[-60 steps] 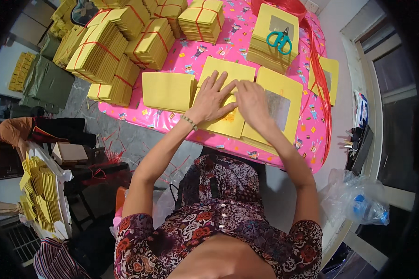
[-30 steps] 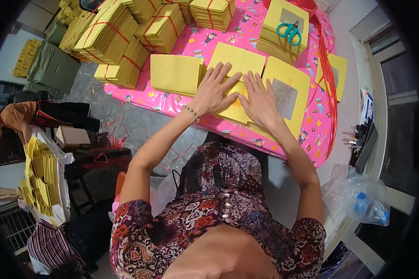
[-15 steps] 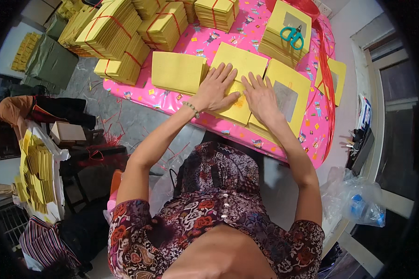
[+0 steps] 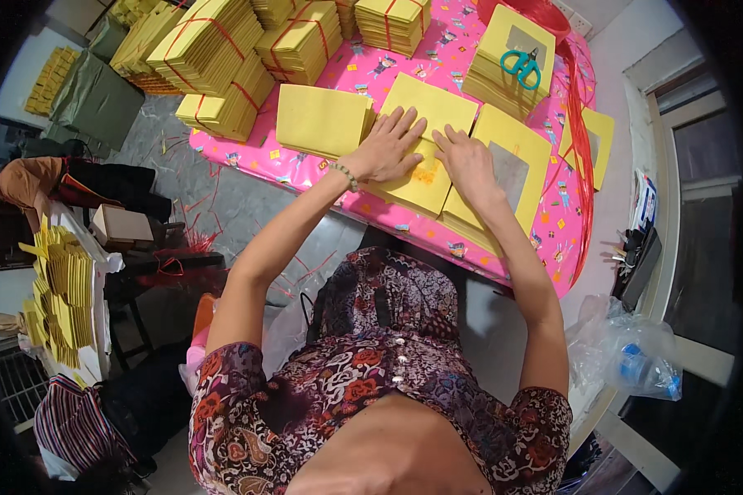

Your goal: Folding and stacking traditional yellow ritual paper with gold and silver foil.

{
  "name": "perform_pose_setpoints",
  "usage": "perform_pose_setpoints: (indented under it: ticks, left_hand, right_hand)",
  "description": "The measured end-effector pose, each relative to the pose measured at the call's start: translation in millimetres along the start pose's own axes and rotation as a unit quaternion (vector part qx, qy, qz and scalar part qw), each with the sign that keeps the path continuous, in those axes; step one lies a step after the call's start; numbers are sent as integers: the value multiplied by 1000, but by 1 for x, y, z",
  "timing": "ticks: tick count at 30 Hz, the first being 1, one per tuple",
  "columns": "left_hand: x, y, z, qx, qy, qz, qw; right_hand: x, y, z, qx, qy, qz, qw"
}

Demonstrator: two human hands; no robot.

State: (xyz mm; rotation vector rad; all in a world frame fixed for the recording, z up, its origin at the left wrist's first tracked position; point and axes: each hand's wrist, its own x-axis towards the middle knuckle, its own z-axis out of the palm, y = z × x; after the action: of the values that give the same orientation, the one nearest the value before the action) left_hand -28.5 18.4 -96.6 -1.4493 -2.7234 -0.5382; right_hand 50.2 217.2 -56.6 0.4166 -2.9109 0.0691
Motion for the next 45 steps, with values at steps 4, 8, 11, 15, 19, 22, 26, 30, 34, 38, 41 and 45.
perform_pose_setpoints:
  ticks: [4, 8, 11, 15, 19, 22, 26, 30, 34, 38, 41, 45]
  left_hand:
    - [9, 3, -4, -38, -2, -30, 999]
    - [8, 26, -17, -152, 166, -48, 973]
    - [4, 44, -14, -181, 267, -74, 944]
    - [22, 41, -1, -516, 266, -244, 777]
    - [36, 48, -21, -677, 240, -311, 623]
    - [36, 51, -25, -633, 256, -304, 664]
    - [15, 44, -44, -653, 294, -261, 647]
    - [-18, 38, -75, -677, 311, -225, 628]
    - [-59, 14, -81, -659, 351, -230, 624]
    - [-96, -24, -68, -662, 386, -277, 580]
    - [-117, -52, -56, -622, 395, -328, 591]
    - [-115, -71, -38, -518, 422, -369, 647]
  right_hand:
    - [9, 4, 0, 12, 41, 12, 999]
    - [10, 16, 16, -14, 90, -13, 996]
    - [11, 17, 15, -13, 138, -19, 990]
    - [13, 6, 0, 10, 192, -8, 981]
    - [6, -5, -12, -6, 206, -18, 978]
    - [0, -7, -21, 38, 222, -27, 974]
    - [8, -4, -45, 101, 259, 12, 961]
    - [35, -6, -45, 279, 239, 99, 925]
    - [67, -24, -24, 560, 95, 143, 810]
    - [93, -61, 9, 595, 72, 107, 793]
    - [108, -79, 16, 546, 8, 96, 832]
    - [117, -83, 26, 380, -35, 84, 921]
